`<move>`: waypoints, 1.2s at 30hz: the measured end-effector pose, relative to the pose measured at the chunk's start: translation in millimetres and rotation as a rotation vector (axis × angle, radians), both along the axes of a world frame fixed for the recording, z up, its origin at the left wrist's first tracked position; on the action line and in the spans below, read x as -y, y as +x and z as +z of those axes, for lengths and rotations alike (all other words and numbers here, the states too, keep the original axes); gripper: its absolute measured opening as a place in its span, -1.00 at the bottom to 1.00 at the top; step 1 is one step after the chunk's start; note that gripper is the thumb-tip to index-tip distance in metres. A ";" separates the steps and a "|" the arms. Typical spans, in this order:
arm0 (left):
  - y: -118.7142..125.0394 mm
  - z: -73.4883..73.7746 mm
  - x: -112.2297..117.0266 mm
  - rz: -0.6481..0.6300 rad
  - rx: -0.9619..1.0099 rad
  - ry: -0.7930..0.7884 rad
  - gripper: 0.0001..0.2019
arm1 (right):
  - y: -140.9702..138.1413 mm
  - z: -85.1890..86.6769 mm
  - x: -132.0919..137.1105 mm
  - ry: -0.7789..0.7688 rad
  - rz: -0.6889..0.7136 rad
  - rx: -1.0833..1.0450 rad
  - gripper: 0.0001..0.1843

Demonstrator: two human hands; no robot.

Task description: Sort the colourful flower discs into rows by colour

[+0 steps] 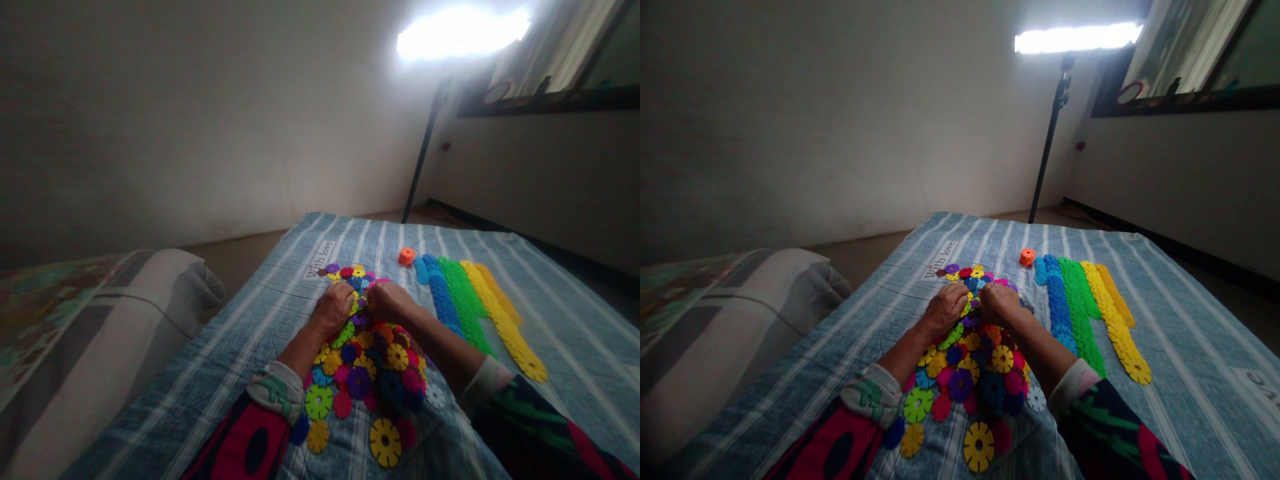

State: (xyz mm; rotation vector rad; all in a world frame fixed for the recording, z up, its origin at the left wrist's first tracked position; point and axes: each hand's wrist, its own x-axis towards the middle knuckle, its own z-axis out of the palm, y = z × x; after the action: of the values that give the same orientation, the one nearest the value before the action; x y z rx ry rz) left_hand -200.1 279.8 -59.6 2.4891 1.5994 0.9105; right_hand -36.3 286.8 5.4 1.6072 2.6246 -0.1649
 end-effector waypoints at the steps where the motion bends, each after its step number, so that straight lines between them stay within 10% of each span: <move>1: 0.1 -0.3 0.0 -0.004 -0.018 0.003 -0.76 | -0.3 -1.0 -0.2 0.003 -0.002 0.002 -0.74; 36: 1.9 -2.5 -0.5 0.045 -0.075 -0.001 -0.79 | 35.1 -3.0 -13.6 -0.036 -0.072 -0.048 -0.74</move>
State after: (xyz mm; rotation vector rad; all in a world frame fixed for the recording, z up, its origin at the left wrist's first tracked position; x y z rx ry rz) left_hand -198.2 280.4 -62.1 2.5259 1.6839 0.8302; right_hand -1.2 300.3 2.4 1.7077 2.5839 -0.2557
